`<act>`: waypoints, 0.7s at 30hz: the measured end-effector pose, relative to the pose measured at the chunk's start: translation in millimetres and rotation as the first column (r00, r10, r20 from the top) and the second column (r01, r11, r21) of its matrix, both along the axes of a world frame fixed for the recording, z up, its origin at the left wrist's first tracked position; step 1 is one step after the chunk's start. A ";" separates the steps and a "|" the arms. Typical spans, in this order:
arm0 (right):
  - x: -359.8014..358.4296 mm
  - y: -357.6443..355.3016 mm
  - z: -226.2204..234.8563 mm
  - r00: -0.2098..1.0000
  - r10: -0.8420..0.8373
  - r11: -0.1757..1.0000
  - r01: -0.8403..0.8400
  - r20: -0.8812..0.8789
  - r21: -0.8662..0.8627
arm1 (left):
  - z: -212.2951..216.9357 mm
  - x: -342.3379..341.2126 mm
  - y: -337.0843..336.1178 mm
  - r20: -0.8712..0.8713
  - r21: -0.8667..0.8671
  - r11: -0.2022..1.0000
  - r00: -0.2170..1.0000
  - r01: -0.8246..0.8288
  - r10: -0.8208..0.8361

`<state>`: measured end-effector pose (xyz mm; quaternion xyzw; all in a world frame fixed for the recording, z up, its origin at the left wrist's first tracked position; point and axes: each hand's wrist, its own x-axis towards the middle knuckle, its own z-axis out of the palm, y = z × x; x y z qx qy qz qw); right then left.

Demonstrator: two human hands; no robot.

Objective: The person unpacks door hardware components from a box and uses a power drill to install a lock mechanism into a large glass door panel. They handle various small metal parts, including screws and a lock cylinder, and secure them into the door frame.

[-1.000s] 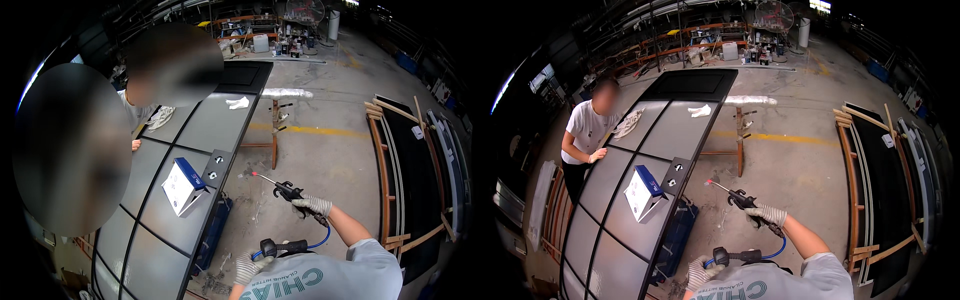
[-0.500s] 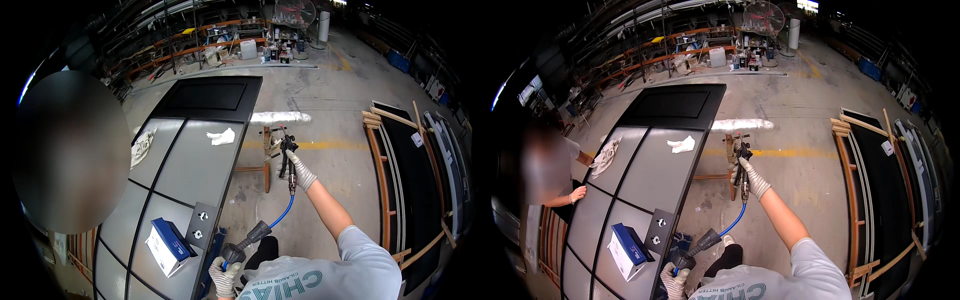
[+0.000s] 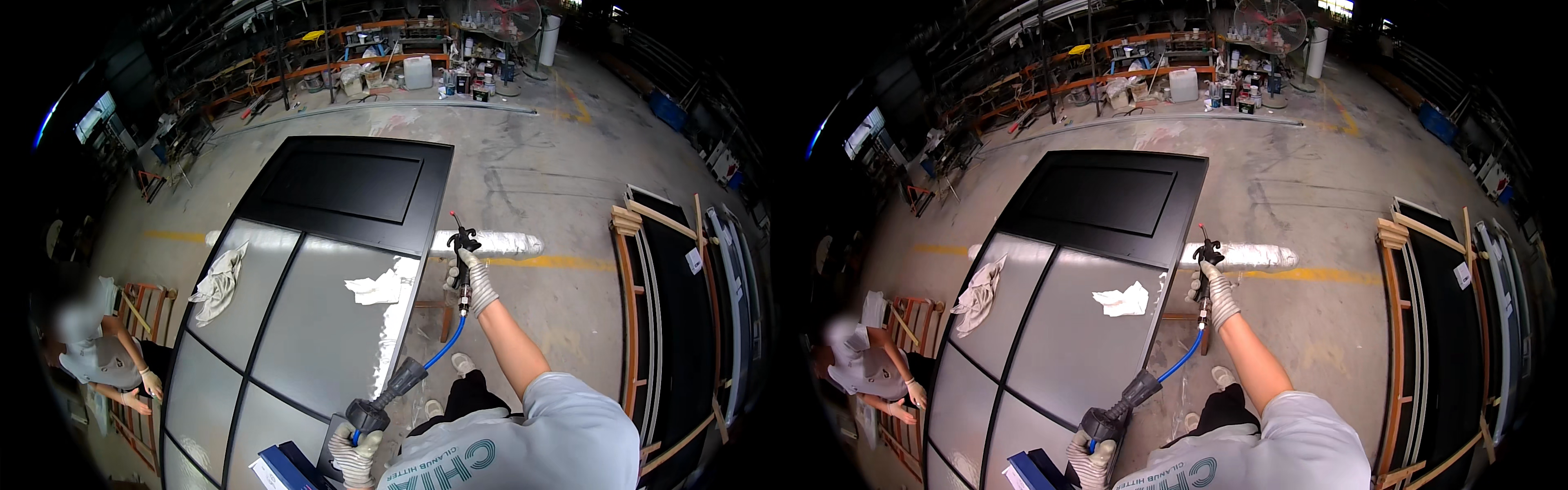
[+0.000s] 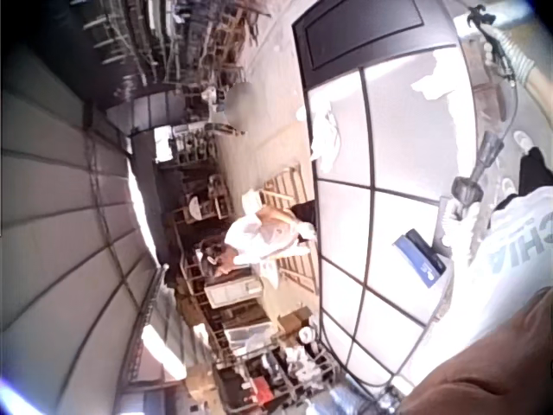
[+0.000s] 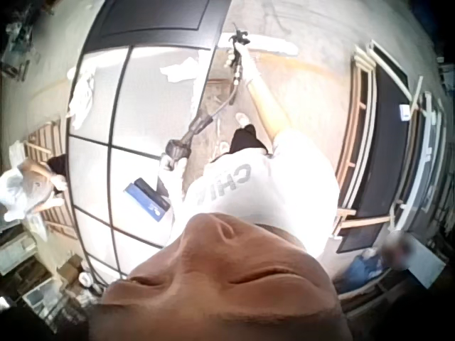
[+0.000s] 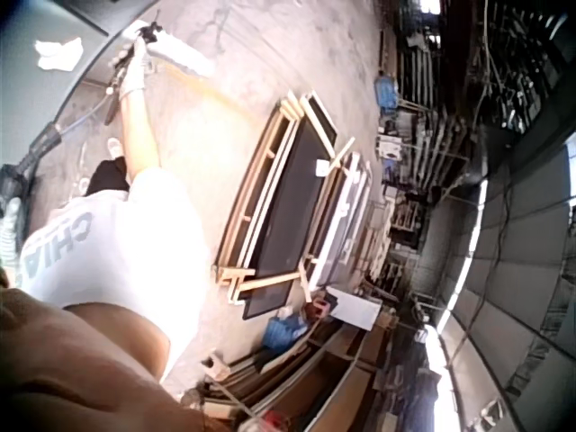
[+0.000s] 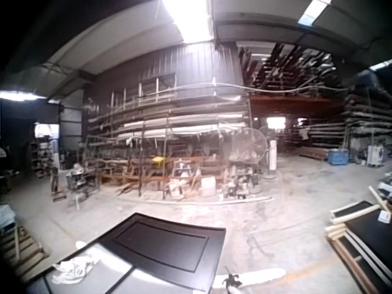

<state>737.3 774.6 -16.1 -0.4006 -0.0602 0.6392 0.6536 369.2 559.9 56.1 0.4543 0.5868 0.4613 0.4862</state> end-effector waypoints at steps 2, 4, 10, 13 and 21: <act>12.5 33.9 -12.0 1.000 -0.022 1.000 0.022 -0.002 0.018 | 6.0 23.2 28.3 -0.007 0.021 0.999 0.999 -0.043 0.043; 22.3 70.2 -17.9 0.982 -0.179 0.983 0.176 0.053 0.051 | 7.3 44.2 57.3 0.013 0.015 0.997 0.997 -0.071 0.070; 48.4 194.7 -6.3 0.967 0.231 0.969 -0.218 -0.111 0.116 | 8.1 106.4 126.2 -0.055 -0.152 0.966 0.978 -0.209 0.202; 10.2 251.4 -0.5 0.817 0.576 0.816 -0.575 0.000 0.055 | 13.2 128.0 148.1 0.008 -0.147 0.919 0.928 -0.366 0.371; -128.6 366.5 13.4 0.430 0.900 0.434 -0.898 0.067 -0.067 | 27.7 158.9 193.8 -0.172 -0.146 0.807 0.818 -0.572 0.548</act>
